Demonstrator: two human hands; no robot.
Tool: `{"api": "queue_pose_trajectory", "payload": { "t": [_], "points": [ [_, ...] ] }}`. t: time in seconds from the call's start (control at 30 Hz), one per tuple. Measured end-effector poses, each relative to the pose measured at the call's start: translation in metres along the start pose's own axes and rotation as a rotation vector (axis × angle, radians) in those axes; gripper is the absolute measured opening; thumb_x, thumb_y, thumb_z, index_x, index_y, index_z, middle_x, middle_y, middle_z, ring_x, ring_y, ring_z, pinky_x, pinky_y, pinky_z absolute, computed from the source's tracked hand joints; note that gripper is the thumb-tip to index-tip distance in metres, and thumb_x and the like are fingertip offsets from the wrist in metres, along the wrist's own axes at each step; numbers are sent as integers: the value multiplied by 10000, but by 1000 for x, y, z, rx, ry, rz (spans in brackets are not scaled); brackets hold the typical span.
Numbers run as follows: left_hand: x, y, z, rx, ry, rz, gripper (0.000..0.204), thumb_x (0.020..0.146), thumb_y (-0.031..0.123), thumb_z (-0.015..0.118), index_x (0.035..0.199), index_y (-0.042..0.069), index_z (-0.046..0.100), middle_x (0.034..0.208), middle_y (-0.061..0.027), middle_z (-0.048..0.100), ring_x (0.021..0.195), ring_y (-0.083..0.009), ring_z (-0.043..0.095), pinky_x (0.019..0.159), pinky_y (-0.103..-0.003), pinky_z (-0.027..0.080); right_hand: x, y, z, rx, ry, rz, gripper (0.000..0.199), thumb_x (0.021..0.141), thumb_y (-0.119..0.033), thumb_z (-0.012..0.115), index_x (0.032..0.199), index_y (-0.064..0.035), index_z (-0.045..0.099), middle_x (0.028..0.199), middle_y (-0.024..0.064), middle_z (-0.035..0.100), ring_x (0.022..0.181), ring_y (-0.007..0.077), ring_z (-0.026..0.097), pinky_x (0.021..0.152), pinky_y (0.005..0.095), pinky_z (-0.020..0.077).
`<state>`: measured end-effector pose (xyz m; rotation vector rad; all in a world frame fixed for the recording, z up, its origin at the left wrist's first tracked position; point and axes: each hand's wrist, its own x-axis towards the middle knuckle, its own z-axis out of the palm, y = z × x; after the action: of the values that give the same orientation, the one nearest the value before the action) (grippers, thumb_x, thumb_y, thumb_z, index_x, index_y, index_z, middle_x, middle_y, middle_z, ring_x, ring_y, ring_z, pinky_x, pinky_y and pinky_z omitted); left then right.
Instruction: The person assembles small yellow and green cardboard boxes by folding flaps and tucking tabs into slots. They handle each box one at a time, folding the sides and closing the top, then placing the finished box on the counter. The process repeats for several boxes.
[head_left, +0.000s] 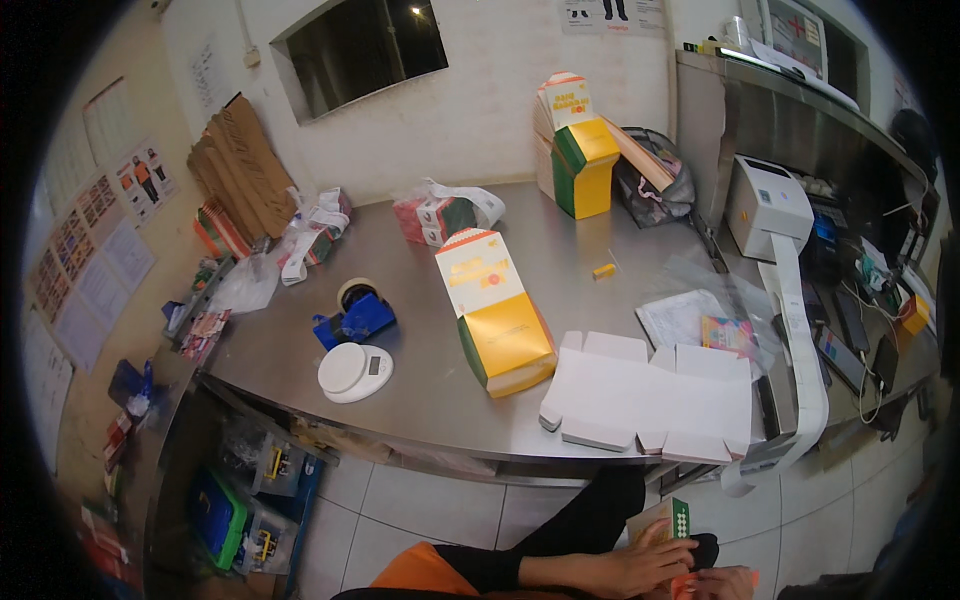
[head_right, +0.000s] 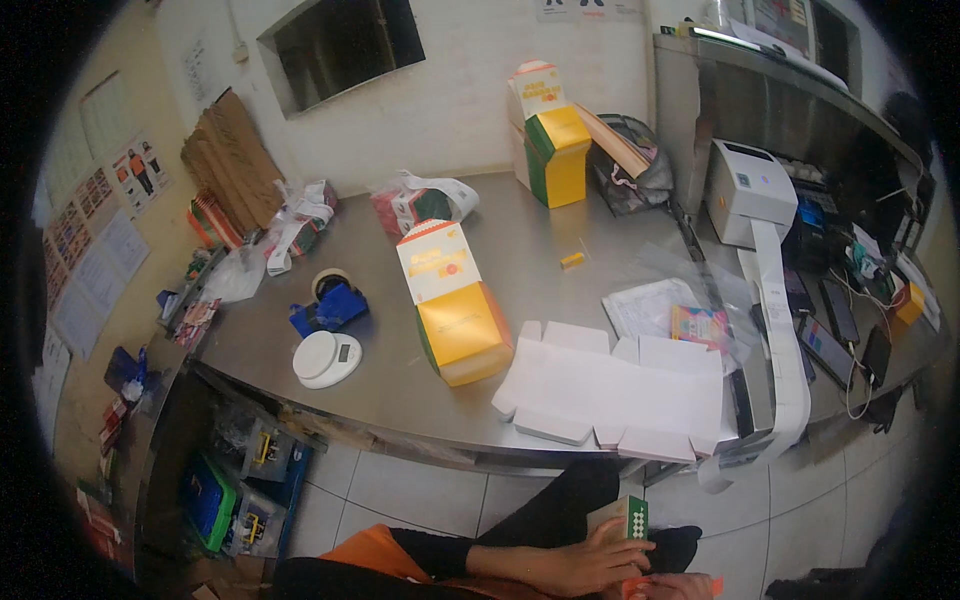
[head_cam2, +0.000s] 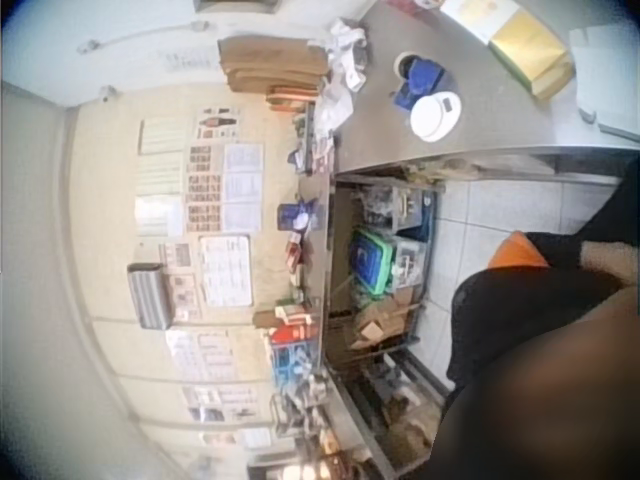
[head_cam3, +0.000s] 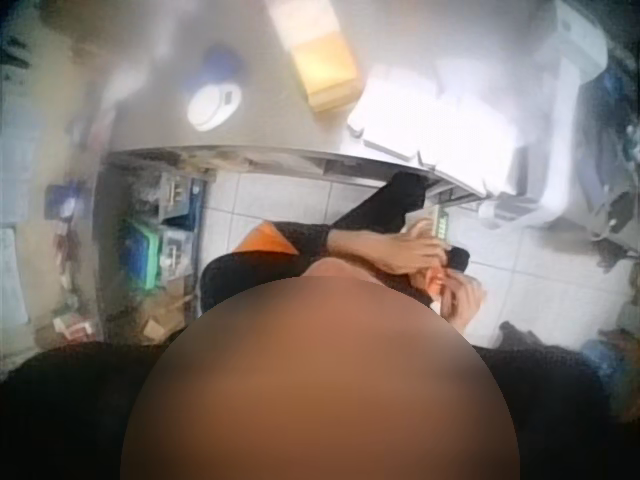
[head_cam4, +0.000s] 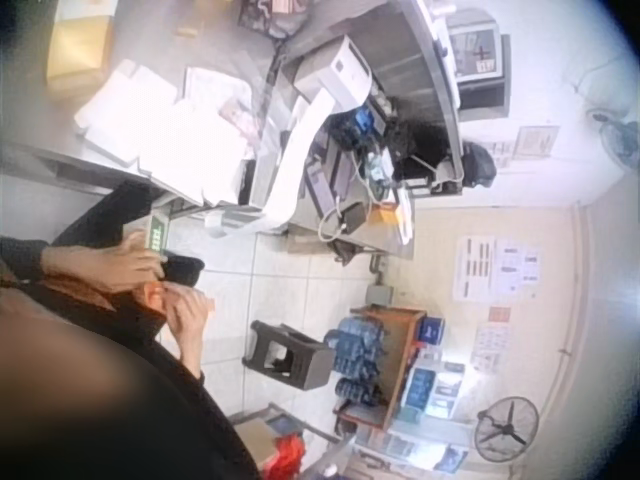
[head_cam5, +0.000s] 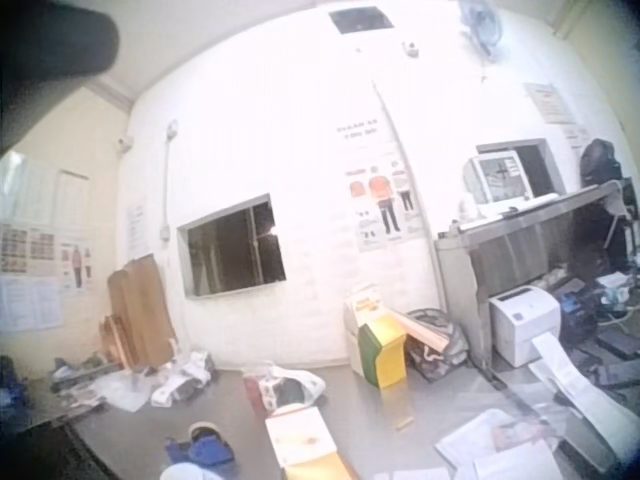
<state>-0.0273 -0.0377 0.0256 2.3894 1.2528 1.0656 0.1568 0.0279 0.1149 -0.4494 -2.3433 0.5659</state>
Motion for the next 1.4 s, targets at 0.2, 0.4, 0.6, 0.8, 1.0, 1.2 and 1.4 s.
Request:
{"api": "queue_pose_trajectory", "payload": {
  "t": [0.2,0.4,0.6,0.8,1.0,1.2,1.4],
  "points": [
    [-7,-11,8,-38,-283,-27,180,831,117,512,1005,90,550,965,-37,528,1061,-181,515,1062,-596,145,-4,-5,-3,93,-178,107,75,770,-21,628,841,-42,615,929,118,659,794,315,603,736,384,441],
    [-7,-11,19,142,-95,65,133,815,150,537,941,120,565,827,4,509,968,-144,539,1071,-594,157,-7,1,1,97,-297,253,131,754,7,642,864,-52,601,826,123,637,739,269,594,667,350,445],
    [-18,-4,7,231,-167,125,98,812,152,532,901,134,570,909,21,541,1032,-133,527,1054,-607,189,-23,21,-2,285,-659,831,218,780,-16,673,956,-56,552,772,99,611,705,141,553,602,252,430],
    [-34,-3,-33,14,-151,-274,265,846,155,550,1108,123,566,1025,-40,554,1091,-192,502,1013,-626,213,-37,39,-1,390,-178,686,151,783,18,653,921,4,594,817,77,634,777,135,562,705,289,459],
    [-13,15,-12,-302,110,-557,212,853,175,592,1046,86,577,977,-72,585,997,-274,547,952,-500,329,-42,17,43,536,-47,742,99,881,-84,590,881,3,637,812,58,619,730,118,534,663,239,434],
    [-14,5,-2,-484,100,-537,193,847,134,606,1024,58,607,967,-96,585,921,-285,568,798,-378,450,-56,23,80,361,473,802,67,854,-89,642,843,-23,636,758,24,607,689,101,507,632,227,426],
    [-10,13,5,-91,295,-64,174,834,121,583,990,61,629,832,-89,574,741,-256,584,612,-336,462,-61,28,73,368,34,793,82,832,-81,660,873,-10,657,734,19,593,681,113,518,621,238,435]
  ]
}}
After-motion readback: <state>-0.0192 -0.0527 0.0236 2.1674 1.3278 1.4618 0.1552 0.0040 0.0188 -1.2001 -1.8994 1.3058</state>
